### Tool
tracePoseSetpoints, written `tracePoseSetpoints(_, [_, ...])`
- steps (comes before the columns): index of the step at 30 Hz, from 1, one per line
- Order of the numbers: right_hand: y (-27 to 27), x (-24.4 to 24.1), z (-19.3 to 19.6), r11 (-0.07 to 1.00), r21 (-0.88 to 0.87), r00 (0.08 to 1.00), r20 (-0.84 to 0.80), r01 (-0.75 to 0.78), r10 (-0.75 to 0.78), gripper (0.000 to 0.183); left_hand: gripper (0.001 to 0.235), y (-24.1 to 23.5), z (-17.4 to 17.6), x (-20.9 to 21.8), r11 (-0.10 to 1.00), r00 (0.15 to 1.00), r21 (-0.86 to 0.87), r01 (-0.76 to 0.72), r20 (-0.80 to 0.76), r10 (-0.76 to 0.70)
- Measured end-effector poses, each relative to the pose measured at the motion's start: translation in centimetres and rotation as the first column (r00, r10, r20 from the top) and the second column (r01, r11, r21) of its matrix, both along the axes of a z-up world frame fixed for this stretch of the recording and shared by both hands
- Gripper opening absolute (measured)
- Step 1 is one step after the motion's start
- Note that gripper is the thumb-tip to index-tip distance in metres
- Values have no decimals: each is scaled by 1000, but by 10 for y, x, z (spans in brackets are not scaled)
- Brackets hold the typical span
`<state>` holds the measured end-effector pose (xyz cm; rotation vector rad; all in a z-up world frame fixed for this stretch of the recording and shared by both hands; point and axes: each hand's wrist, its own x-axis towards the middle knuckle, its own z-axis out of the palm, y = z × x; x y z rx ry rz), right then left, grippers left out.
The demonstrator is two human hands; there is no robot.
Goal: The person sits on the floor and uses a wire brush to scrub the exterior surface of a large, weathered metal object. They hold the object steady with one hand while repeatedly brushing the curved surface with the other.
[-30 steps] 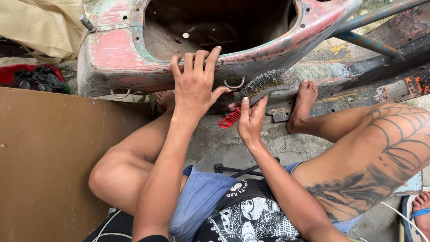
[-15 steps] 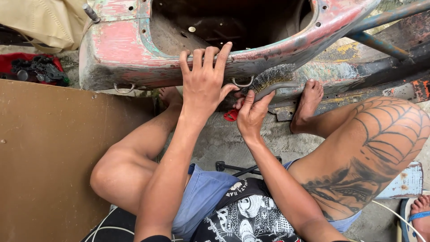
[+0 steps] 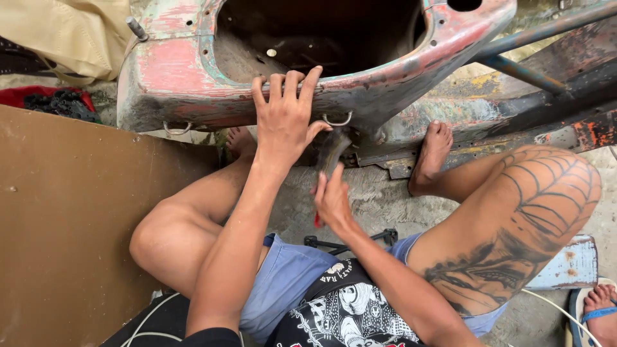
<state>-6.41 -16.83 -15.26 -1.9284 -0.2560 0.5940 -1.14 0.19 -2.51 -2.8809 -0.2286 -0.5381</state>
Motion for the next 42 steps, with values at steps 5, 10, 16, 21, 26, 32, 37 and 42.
tracePoseSetpoints(5, [-11,15,8,993,62,994,33,103,-105,19,109,0,2,0,1000,999,-15,12,30,-11])
tracePoseSetpoints(10, [3,54,36,957,172,941,210,232,-266,24,108,1,2,1,1000,1000,7,-5,7,5])
tracePoseSetpoints(16, [27,27,12,972,155,921,321,178,-220,33,117,7,-3,0,985,984,-103,137,124,-124])
tracePoseSetpoints(21, [2,-23,-24,984,-114,979,140,-134,149,28,116,6,0,2,982,983,-116,147,130,-132])
tracePoseSetpoints(26, [-10,1,-36,992,58,960,251,113,-124,18,117,4,1,-2,984,984,-112,140,129,-126])
tracePoseSetpoints(32, [18,50,15,950,199,874,382,240,-300,32,117,4,0,1,983,983,-117,139,137,-123])
tracePoseSetpoints(37, [10,14,-3,994,24,931,347,109,-111,43,115,1,0,-2,983,983,-131,132,141,-113])
tracePoseSetpoints(42, [-11,-13,-28,997,15,957,282,71,-72,30,114,3,3,-1,985,981,-93,145,146,-130])
